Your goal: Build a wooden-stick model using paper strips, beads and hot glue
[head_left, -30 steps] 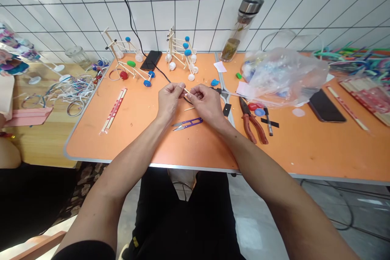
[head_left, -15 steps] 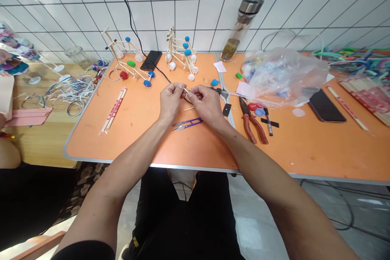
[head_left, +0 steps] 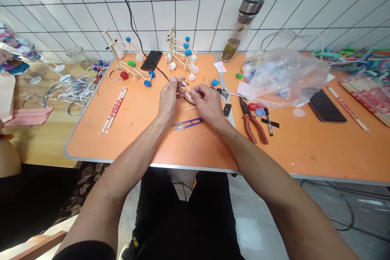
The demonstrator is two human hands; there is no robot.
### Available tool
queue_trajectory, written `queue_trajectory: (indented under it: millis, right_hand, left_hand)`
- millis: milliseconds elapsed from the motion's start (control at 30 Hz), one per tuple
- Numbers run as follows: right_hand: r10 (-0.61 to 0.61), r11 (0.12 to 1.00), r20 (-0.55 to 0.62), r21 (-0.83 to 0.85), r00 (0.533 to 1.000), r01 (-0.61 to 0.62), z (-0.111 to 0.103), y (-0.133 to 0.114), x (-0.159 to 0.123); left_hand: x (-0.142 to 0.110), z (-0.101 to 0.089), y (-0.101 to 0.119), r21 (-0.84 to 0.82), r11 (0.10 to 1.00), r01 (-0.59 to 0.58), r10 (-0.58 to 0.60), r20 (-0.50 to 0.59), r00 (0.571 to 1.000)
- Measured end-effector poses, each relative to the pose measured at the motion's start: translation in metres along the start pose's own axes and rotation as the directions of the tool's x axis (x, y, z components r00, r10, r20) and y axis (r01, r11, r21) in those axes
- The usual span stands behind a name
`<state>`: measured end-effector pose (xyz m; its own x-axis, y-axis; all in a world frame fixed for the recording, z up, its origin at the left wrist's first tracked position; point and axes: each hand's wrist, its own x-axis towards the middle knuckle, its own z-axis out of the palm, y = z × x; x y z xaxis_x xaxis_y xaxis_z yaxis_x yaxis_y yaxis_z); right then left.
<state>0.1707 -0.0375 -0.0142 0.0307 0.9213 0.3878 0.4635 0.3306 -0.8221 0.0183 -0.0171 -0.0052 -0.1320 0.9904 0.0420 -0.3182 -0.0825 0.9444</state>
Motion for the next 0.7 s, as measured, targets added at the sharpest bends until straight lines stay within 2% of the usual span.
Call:
queue_trajectory:
  millis: [267, 533, 700]
  right_hand:
    - [-0.016, 1.0, 0.017, -0.002, 1.0, 0.016, -0.0004, 0.0045, 0.0005]
    - [-0.03, 0.999, 0.038, 0.017, 0.999, 0.029, -0.0006, 0.0004, -0.0005]
    - [-0.021, 1.0, 0.038, 0.012, 0.999, 0.021, -0.0005, -0.0015, -0.001]
  left_hand:
    - [0.0015, 0.0015, 0.0002, -0.042, 0.998, 0.044, -0.04, 0.076, 0.996]
    - [0.004, -0.0019, -0.0061, -0.025, 1.0, -0.004, 0.007, 0.105, 0.994]
    - [0.0059, -0.0021, -0.0087, -0.023, 1.0, 0.003, -0.001, 0.071, 0.998]
